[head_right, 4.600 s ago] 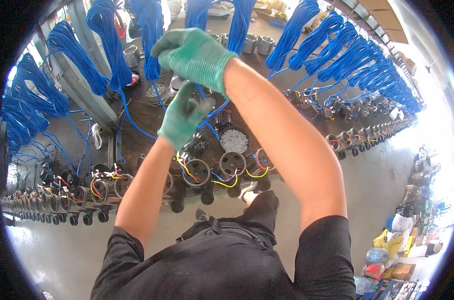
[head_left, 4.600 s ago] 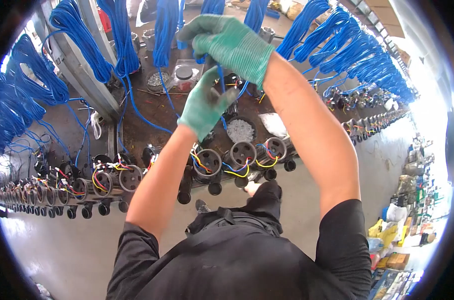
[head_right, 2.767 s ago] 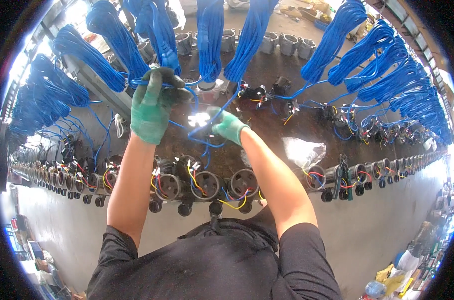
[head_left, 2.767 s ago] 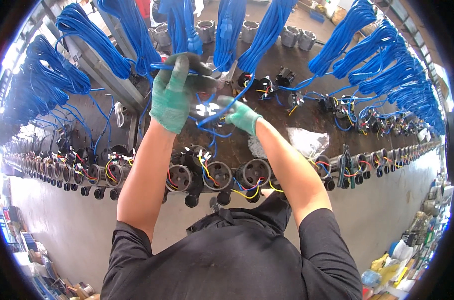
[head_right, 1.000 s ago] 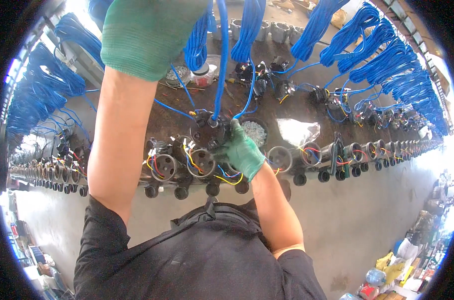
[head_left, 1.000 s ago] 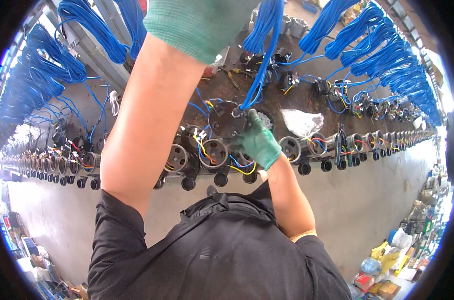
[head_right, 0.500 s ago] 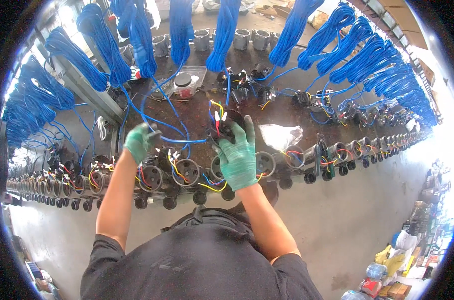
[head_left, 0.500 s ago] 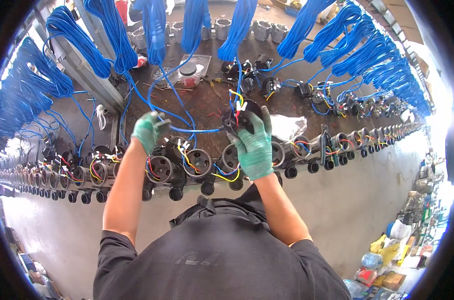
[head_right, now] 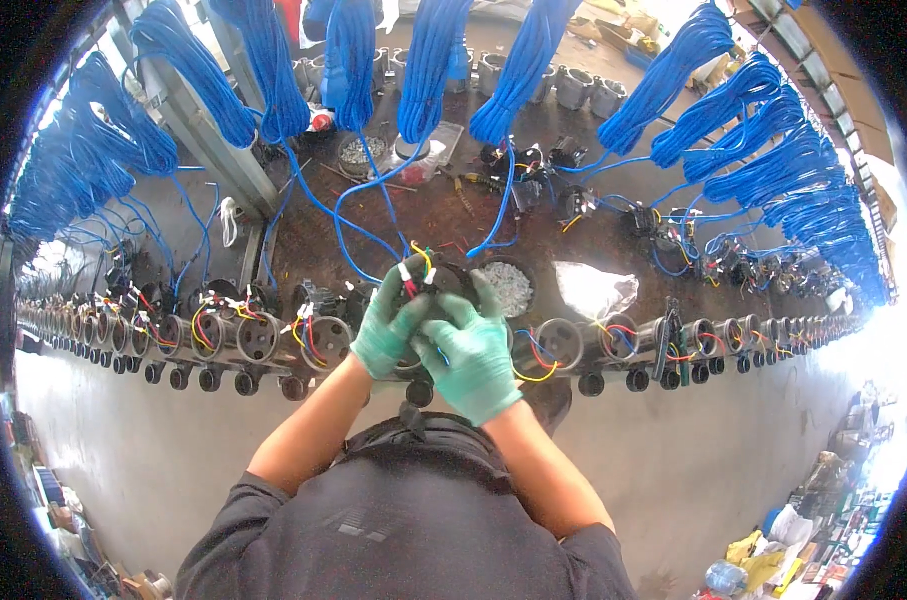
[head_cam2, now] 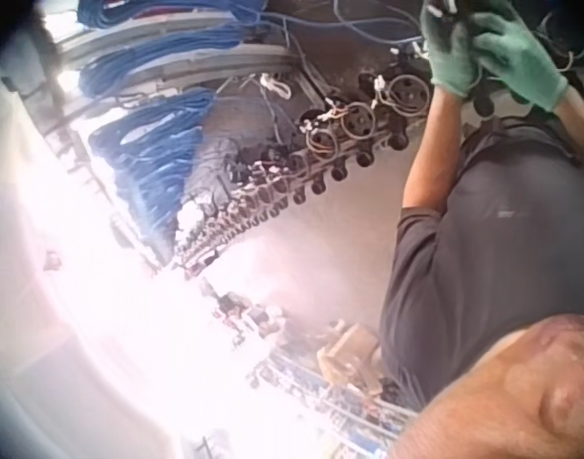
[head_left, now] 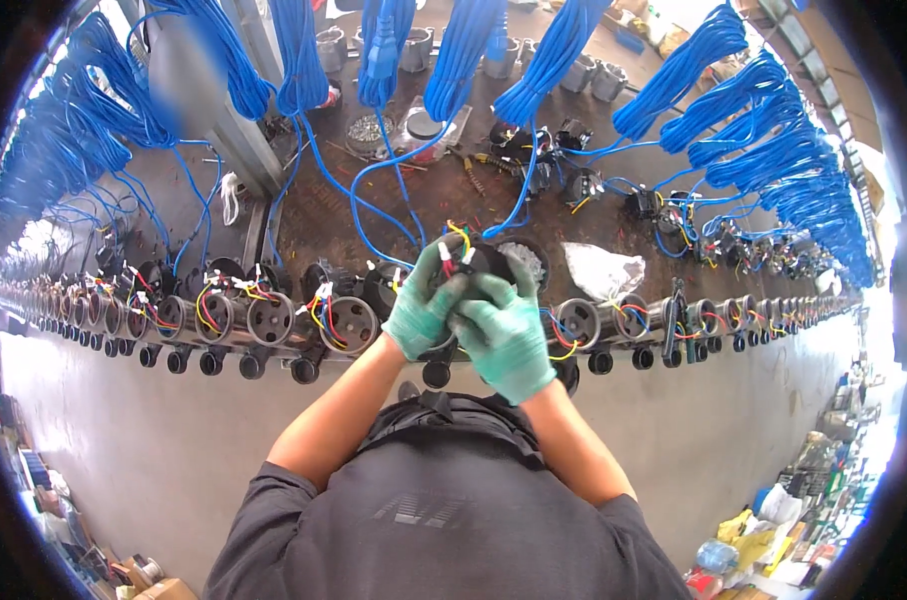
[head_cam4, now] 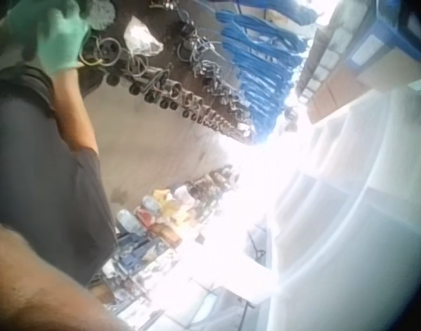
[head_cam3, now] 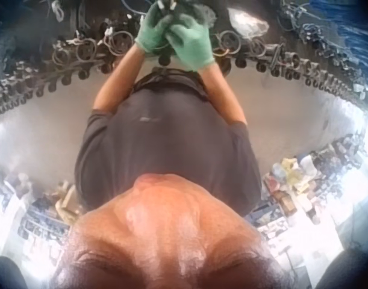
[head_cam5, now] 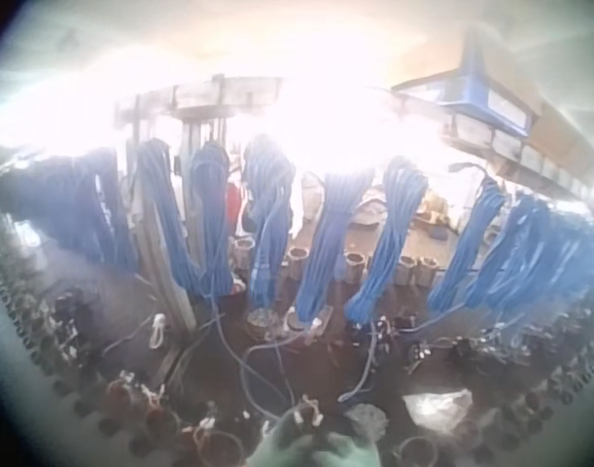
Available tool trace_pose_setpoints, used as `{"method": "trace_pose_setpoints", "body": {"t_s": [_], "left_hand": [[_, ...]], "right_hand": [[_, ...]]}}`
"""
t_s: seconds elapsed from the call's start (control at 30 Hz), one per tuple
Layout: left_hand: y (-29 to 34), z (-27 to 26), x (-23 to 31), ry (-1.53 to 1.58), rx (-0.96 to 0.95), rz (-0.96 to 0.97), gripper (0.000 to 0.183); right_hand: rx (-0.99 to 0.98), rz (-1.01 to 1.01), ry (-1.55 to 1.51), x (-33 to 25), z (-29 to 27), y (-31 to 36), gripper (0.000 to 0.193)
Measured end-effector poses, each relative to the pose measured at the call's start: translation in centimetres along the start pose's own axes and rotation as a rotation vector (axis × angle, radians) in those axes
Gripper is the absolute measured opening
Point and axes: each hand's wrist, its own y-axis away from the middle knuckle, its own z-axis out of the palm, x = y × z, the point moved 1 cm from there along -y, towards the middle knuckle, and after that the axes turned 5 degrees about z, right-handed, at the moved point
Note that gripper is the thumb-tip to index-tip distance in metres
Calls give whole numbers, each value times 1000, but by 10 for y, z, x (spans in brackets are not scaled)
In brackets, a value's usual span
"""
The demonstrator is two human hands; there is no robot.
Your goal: The person, wearing green gloves, performs wiring on a series of submersible pump components arranged on a long workbench, connecting blue cables and colored wires to each pump head using a small tool to tighten connectors.
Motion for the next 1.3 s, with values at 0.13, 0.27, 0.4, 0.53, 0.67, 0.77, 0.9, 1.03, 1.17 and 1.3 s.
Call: {"method": "trace_pose_setpoints", "body": {"t_s": [0.13,0.27,0.4,0.53,0.67,0.77,0.9,1.03,1.17,1.3], "left_hand": [[14,-20,-13,-182,6,86,53],[22,-16,-17,-197,23,38,53],[25,-11,-16,-220,70,103,52],[24,-12,-21,-273,95,216,49],[22,-15,-26,-272,85,271,49],[24,-14,-26,-366,59,356,48],[25,-14,-23,-231,85,221,47],[25,-16,-19,-417,69,301,51],[27,-18,-19,-293,9,165,52],[27,-16,-18,-230,21,186,53]], "right_hand": [[137,341,-294,13,-28,-17,20],[-160,252,-239,21,-12,-36,32],[-59,401,-442,19,14,-30,18],[58,513,-652,13,24,-28,12],[236,881,-1093,21,13,-44,19],[174,858,-1063,38,-3,-69,33],[-56,616,-529,46,-2,-89,46],[-475,555,-784,37,-3,-72,34],[-595,503,-571,39,-4,-69,18],[-435,472,-674,43,9,-66,13]]}}
